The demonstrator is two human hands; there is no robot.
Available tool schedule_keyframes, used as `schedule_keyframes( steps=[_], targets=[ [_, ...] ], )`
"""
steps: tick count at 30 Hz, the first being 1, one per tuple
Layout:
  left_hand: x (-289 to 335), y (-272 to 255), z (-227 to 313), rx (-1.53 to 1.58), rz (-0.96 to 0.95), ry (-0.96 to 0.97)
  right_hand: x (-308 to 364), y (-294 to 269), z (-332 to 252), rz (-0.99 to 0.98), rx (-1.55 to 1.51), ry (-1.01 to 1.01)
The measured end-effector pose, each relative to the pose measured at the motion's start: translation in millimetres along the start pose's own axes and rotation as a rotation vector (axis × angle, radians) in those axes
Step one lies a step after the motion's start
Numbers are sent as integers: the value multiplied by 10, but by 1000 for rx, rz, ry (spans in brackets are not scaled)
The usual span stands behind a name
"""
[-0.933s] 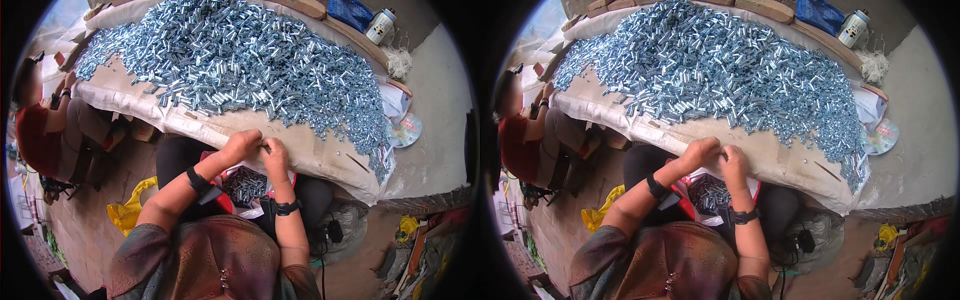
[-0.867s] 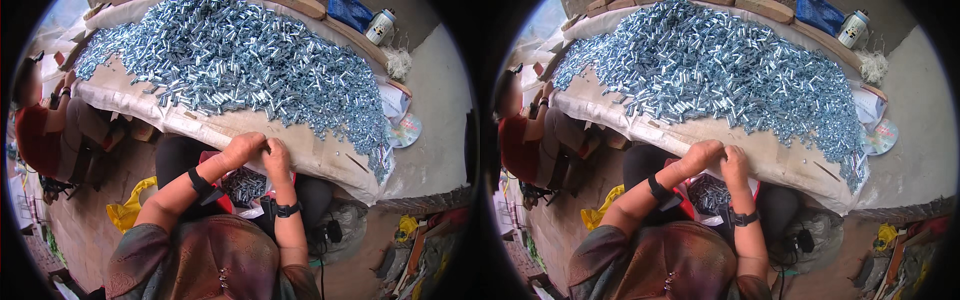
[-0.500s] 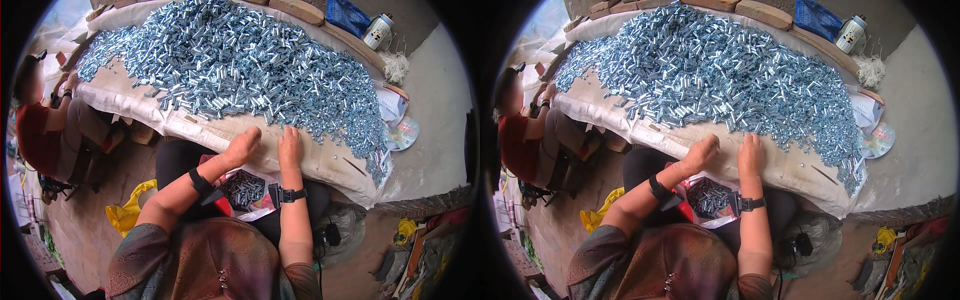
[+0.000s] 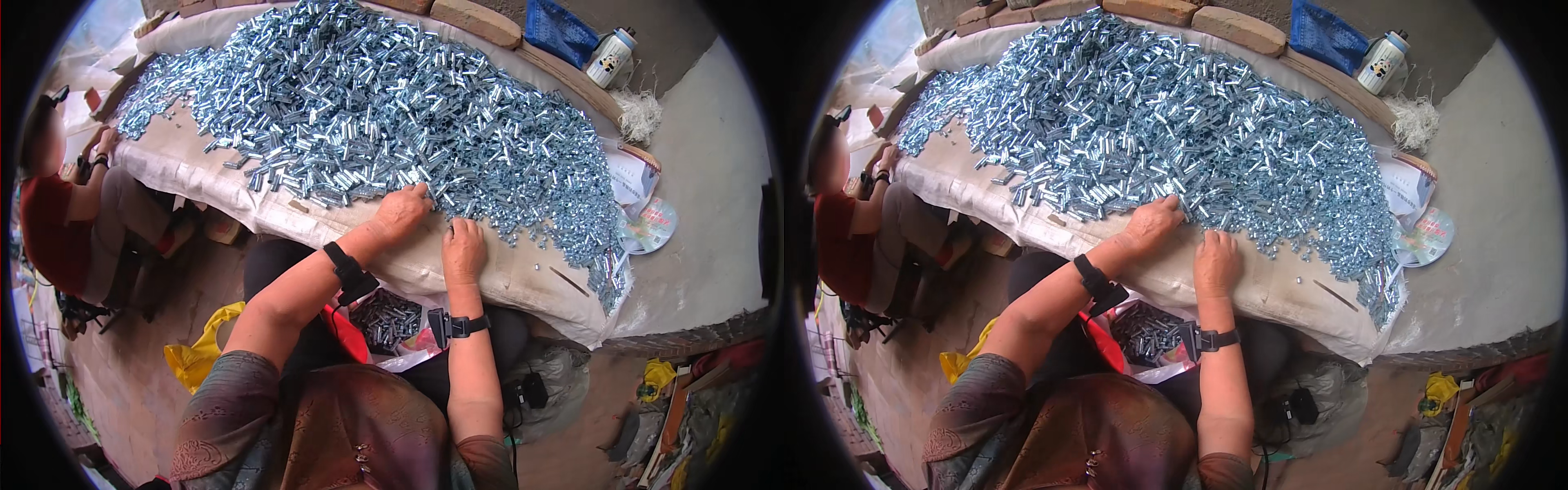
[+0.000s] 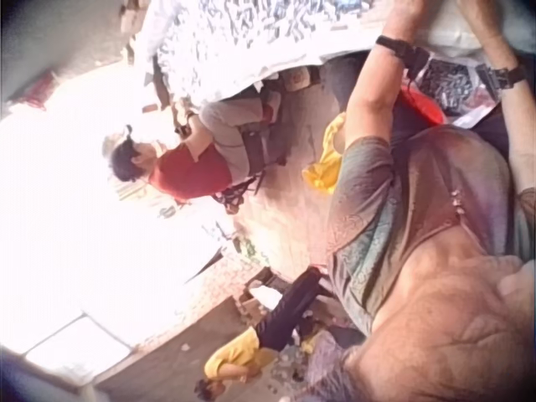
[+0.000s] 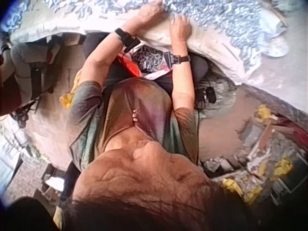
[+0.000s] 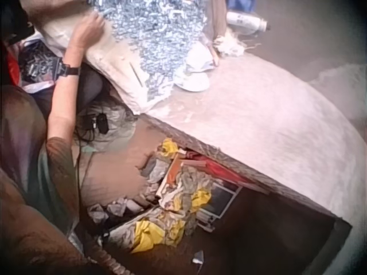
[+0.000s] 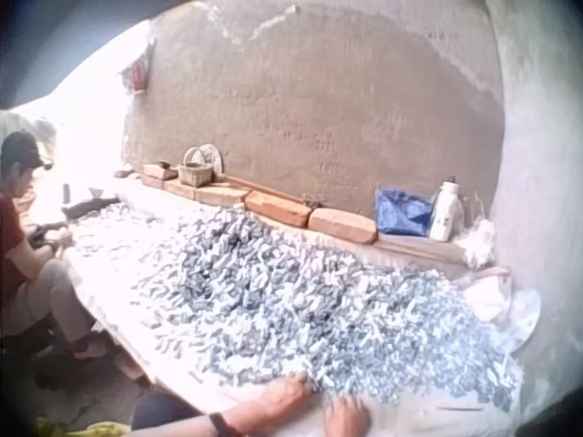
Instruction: Sorting and inspecting small metal bolts at a table.
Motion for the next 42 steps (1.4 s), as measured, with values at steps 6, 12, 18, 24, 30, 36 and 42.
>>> schedule_keyframes(
  steps=[6,12,18,24,30,36,42],
  targets=[
    [213,-97,-33,85,60,17,107,-44,35,-27,-237,114],
    [519,-176,-30,185,77,-80,274,119,31,-224,-994,293],
    [662,-327,58,609,92,-140,360,-49,-214,-371,-1482,530],
    [750,-416,149,834,110,-218,450,-41,-241,-407,-1503,557],
    [860,-390,144,1080,92,-390,502,-76,-301,-424,-1647,615],
    [866,-351,148,1124,108,-373,502,-36,-258,-422,-1594,575],
    [861,-300,170,1279,206,-353,520,-17,-258,-431,-1674,621]
  ],
)
Point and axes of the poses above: each hand's wrist, its own x-axis away from the middle knuckle, its own y-axis out of the palm, z = x × y, the point moved 4 cm from there along -x, towards the middle knuckle, and after that the axes turned 7 degrees about y, right-handed, at the moved point
